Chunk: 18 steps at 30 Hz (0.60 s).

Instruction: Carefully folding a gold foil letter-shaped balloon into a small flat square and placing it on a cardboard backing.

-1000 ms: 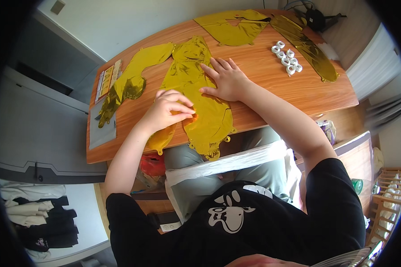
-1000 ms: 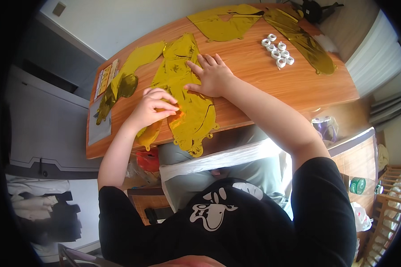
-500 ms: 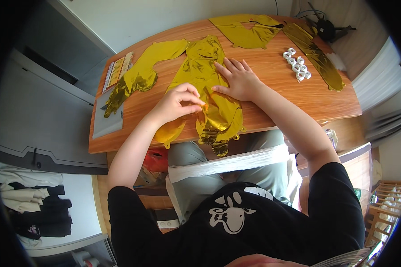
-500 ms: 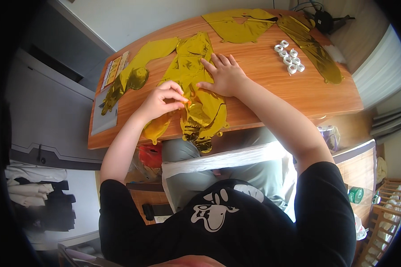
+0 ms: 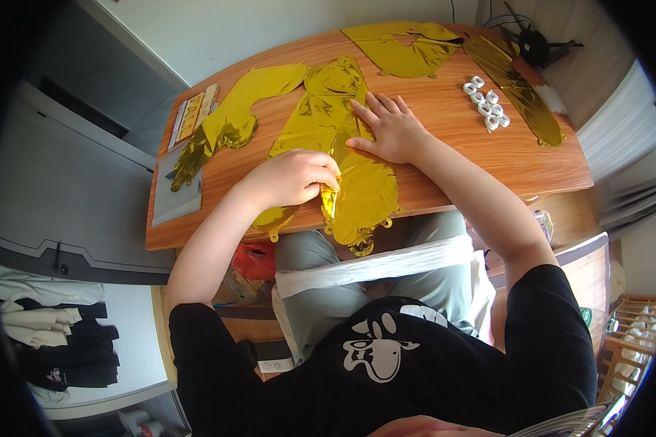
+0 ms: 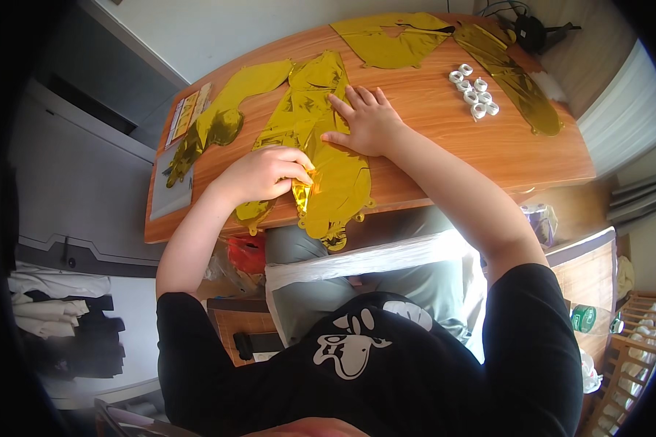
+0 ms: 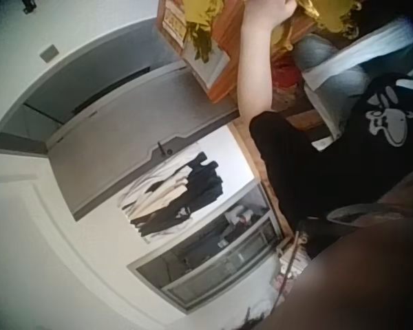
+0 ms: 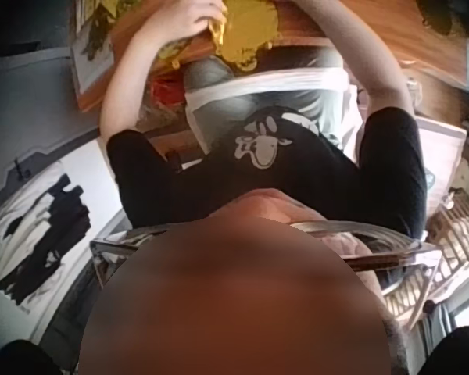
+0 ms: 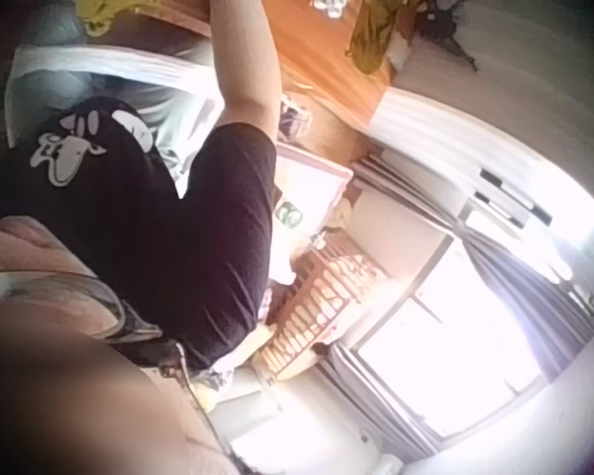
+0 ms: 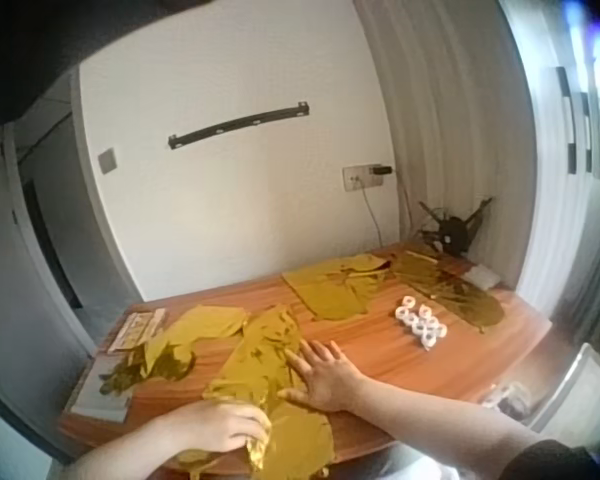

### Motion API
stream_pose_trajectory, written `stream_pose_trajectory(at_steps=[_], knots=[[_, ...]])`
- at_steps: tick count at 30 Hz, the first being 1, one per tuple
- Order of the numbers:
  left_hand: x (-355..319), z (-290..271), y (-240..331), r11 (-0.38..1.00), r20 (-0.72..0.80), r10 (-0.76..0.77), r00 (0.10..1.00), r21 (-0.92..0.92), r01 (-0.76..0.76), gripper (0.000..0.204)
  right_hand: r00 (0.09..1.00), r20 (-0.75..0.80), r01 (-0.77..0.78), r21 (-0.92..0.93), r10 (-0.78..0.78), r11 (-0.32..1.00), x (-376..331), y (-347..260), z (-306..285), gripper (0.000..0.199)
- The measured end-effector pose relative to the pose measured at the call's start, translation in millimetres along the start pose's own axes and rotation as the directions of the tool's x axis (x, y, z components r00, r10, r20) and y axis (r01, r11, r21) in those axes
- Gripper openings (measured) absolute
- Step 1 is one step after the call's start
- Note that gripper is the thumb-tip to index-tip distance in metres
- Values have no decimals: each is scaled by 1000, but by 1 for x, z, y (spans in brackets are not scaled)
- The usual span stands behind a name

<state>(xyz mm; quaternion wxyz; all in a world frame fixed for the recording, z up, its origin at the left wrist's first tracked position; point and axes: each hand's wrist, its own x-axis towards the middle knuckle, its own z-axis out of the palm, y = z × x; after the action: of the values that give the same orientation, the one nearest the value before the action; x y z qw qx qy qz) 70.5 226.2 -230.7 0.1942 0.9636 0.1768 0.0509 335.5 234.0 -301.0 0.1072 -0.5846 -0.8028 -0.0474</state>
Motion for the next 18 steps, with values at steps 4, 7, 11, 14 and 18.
stream_pose_trajectory(at_steps=[4,7,11,14,18], knots=[[3,-4,4,992,-8,100,995,73,-100,19,1000,19,0,-3,0,1000,1,-3,-3,91],[13,-5,9,984,-80,153,985,102,-144,14,999,42,-10,-14,10,1000,0,-1,-3,89],[30,4,9,974,-172,218,961,99,-203,9,999,46,9,-2,-9,1000,2,4,1,95],[41,11,9,967,-152,248,957,100,-234,16,998,59,11,-26,-10,1000,1,4,2,93],[46,23,9,946,-176,321,931,103,-307,44,994,107,24,-75,-16,997,2,2,-3,92]])
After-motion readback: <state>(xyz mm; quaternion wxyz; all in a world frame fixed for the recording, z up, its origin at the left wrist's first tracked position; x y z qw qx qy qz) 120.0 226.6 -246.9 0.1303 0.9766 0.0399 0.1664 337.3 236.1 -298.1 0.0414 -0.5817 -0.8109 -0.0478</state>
